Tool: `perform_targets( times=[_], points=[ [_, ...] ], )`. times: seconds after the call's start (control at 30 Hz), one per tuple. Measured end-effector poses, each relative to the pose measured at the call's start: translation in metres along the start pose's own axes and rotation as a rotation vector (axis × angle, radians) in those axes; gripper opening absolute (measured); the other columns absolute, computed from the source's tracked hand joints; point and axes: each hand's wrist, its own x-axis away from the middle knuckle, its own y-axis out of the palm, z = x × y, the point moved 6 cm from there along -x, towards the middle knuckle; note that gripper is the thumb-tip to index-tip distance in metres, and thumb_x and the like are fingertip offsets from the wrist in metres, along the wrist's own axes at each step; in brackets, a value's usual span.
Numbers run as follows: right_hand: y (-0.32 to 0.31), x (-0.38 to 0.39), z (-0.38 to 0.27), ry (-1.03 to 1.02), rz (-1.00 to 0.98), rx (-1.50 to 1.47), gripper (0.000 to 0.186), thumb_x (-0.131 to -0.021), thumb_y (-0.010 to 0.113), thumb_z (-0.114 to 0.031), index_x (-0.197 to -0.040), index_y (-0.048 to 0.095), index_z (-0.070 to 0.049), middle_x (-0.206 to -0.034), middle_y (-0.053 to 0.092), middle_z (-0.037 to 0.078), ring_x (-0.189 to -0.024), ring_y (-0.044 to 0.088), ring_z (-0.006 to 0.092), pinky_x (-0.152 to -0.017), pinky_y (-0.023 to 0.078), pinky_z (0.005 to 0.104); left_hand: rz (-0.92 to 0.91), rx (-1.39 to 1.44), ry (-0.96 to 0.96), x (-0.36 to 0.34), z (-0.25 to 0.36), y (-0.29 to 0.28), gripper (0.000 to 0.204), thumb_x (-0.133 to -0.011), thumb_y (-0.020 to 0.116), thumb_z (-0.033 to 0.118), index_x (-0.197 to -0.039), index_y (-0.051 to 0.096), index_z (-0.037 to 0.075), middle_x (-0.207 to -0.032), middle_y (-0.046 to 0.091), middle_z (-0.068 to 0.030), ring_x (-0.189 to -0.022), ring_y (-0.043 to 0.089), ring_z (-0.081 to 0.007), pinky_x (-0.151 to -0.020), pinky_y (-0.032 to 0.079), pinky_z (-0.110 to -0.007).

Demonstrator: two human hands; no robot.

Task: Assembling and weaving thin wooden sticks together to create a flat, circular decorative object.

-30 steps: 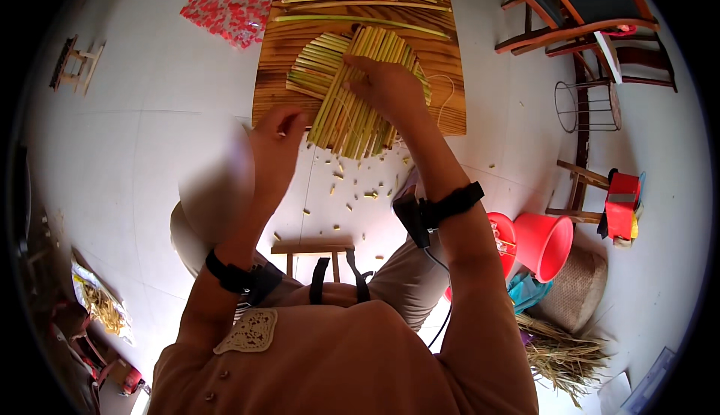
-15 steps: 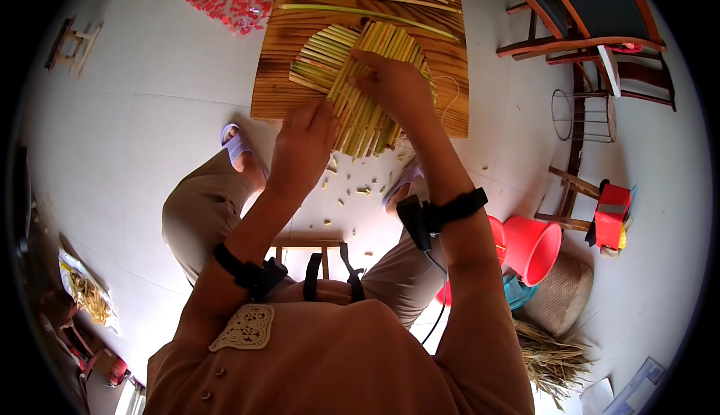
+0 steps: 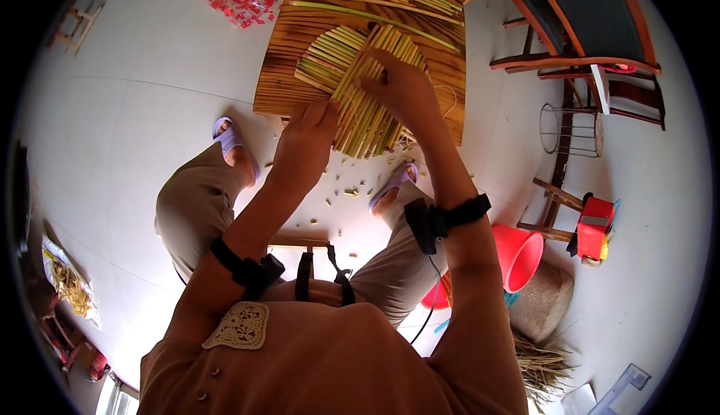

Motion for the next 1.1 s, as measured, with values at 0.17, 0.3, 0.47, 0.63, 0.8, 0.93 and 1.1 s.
perform_targets(
  times=[0.17, 0.3, 0.47, 0.63, 0.8, 0.93, 1.1],
  points=[
    [-0.011, 0.005, -0.001, -0.004, 0.132, -0.096, 0.034, -0.089, 0.064, -0.026, -0.117, 0.058, -0.007, -0.075, 0.064, 0.017, -0.070, 0.065, 0.0308, -0.065, 0.050, 0.0399, 0.003, 0.063, -0.040, 0.001, -0.004, 0.004, 0.038, -0.074, 0.058, -0.002, -0.112, 0.058, -0.002, -0.106, 0.056, -0.0140, -0.095, 0.057, -0.0318, -0.081, 0.053, -0.038],
    [-0.015, 0.015, -0.009, -0.013, 0.109, -0.116, 0.018, -0.092, 0.060, -0.021, -0.100, 0.059, -0.005, -0.076, 0.062, 0.010, -0.066, 0.058, 0.0178, -0.064, 0.047, 0.0321, 0.002, 0.071, -0.044, 0.001, -0.005, 0.004, 0.036, -0.074, 0.058, -0.002, -0.110, 0.058, -0.001, -0.108, 0.057, -0.0142, -0.097, 0.058, -0.0320, -0.081, 0.054, -0.039],
    [-0.009, 0.023, -0.015, -0.145, 0.117, -0.132, 0.015, -0.091, 0.062, -0.018, -0.096, 0.060, -0.004, -0.076, 0.063, 0.010, -0.065, 0.058, 0.0194, -0.064, 0.047, 0.0328, 0.029, 0.017, -0.015, 0.000, -0.005, 0.002, 0.030, -0.070, 0.064, 0.005, -0.098, 0.064, -0.003, -0.099, 0.056, -0.0123, -0.094, 0.055, -0.0265, -0.083, 0.051, -0.031],
    [-0.010, 0.021, -0.018, -0.219, 0.073, -0.045, 0.012, -0.091, 0.063, -0.016, -0.093, 0.061, -0.004, -0.073, 0.061, 0.011, -0.064, 0.058, 0.0221, -0.062, 0.046, 0.0337, 0.053, 0.042, -0.016, 0.001, -0.006, 0.001, 0.028, -0.069, 0.064, 0.004, -0.097, 0.063, -0.002, -0.096, 0.055, -0.0121, -0.092, 0.056, -0.0265, -0.081, 0.052, -0.031],
    [-0.009, 0.023, -0.035, -0.326, 0.065, 0.123, 0.007, -0.088, 0.062, -0.014, -0.092, 0.062, -0.009, -0.071, 0.059, 0.012, -0.065, 0.057, 0.0293, -0.059, 0.045, 0.0385, 0.024, 0.033, -0.025, 0.001, -0.007, 0.002, 0.028, -0.069, 0.063, 0.004, -0.097, 0.063, -0.003, -0.096, 0.055, -0.0122, -0.091, 0.055, -0.0270, -0.080, 0.052, -0.031],
    [-0.007, 0.024, -0.042, -0.330, 0.070, 0.188, 0.006, -0.086, 0.063, -0.015, -0.091, 0.062, -0.011, -0.070, 0.059, 0.012, -0.065, 0.058, 0.0302, -0.060, 0.045, 0.0403, 0.040, 0.093, -0.045, 0.001, -0.008, 0.001, 0.027, -0.069, 0.063, 0.005, -0.095, 0.064, -0.002, -0.096, 0.055, -0.0121, -0.092, 0.055, -0.0269, -0.080, 0.052, -0.031],
    [0.002, 0.020, -0.043, -0.343, 0.013, 0.292, 0.006, -0.086, 0.063, -0.017, -0.090, 0.063, -0.013, -0.071, 0.060, 0.013, -0.069, 0.059, 0.0315, -0.061, 0.047, 0.0428, 0.050, 0.087, -0.021, 0.001, -0.007, 0.000, 0.027, -0.068, 0.064, 0.005, -0.094, 0.065, -0.003, -0.095, 0.056, -0.0125, -0.092, 0.054, -0.0286, -0.080, 0.052, -0.032]
  ],
)
